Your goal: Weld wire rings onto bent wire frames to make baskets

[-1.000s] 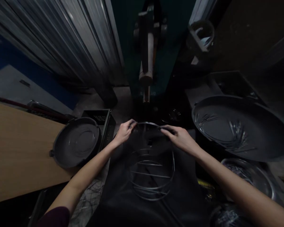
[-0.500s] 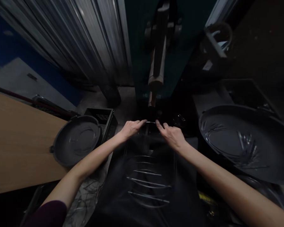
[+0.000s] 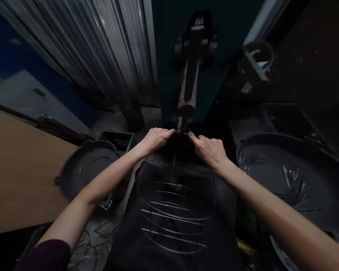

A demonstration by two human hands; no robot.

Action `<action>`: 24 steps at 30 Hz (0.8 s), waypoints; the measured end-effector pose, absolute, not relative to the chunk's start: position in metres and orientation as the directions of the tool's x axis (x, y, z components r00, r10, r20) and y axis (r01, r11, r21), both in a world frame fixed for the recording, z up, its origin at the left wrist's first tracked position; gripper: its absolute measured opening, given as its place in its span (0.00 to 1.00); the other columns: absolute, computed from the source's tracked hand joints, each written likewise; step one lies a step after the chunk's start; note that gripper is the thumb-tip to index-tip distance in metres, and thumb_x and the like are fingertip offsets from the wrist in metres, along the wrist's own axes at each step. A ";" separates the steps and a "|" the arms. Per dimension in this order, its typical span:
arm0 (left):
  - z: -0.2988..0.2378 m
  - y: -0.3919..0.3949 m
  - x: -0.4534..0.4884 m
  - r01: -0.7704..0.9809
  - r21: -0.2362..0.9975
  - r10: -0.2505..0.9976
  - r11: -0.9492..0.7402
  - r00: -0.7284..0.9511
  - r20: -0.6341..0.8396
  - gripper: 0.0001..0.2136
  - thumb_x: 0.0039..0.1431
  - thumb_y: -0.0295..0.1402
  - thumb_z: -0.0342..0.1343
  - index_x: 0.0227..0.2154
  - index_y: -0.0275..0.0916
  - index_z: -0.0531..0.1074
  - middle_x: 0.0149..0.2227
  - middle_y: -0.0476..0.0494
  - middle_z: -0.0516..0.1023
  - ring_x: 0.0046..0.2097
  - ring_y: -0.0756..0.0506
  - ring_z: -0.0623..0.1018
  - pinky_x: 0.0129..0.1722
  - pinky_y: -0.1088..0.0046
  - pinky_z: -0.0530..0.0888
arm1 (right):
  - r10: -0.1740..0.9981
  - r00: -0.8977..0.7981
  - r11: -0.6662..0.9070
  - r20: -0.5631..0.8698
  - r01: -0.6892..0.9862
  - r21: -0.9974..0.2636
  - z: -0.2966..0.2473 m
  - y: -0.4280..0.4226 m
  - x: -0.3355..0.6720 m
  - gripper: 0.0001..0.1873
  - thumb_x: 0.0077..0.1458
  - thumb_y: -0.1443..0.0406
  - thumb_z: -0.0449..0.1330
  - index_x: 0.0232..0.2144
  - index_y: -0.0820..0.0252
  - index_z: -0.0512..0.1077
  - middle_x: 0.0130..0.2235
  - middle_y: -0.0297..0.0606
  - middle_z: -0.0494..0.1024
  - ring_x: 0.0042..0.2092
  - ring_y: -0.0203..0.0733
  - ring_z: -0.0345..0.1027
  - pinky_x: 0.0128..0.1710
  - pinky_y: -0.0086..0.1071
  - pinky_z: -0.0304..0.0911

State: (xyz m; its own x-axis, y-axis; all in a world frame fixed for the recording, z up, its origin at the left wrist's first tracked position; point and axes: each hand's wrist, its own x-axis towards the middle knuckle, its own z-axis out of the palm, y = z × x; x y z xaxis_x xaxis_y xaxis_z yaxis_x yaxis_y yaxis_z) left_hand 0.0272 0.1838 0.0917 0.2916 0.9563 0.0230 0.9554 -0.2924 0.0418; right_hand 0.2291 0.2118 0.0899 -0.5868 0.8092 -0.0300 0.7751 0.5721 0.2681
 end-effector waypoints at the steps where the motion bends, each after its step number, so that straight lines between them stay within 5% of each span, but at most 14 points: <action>1: 0.091 0.185 0.027 0.954 0.037 0.955 -0.296 0.295 0.028 0.17 0.63 0.26 0.42 0.52 0.41 0.65 0.39 0.42 0.77 0.37 0.44 0.77 0.34 0.72 0.68 | 0.811 -0.585 0.569 -0.028 0.776 0.271 0.091 0.213 0.229 0.24 0.61 0.68 0.43 0.59 0.57 0.58 0.38 0.45 0.77 0.31 0.46 0.72 0.21 0.31 0.43; 18: 0.090 0.190 0.028 0.959 0.023 0.959 -0.284 0.284 0.023 0.17 0.63 0.26 0.41 0.52 0.43 0.67 0.37 0.41 0.78 0.36 0.45 0.77 0.34 0.73 0.68 | 0.791 -0.611 0.601 -0.019 0.772 0.206 0.084 0.222 0.231 0.24 0.61 0.69 0.42 0.58 0.57 0.59 0.37 0.46 0.77 0.30 0.46 0.71 0.24 0.31 0.51; 24: 0.087 0.190 0.021 0.959 0.115 0.966 -0.258 0.255 0.042 0.15 0.65 0.35 0.42 0.48 0.42 0.70 0.38 0.41 0.78 0.36 0.45 0.77 0.33 0.74 0.67 | 0.792 -0.609 0.605 -0.033 0.779 0.164 0.088 0.225 0.232 0.23 0.61 0.68 0.43 0.57 0.58 0.61 0.35 0.46 0.78 0.31 0.46 0.71 0.24 0.31 0.48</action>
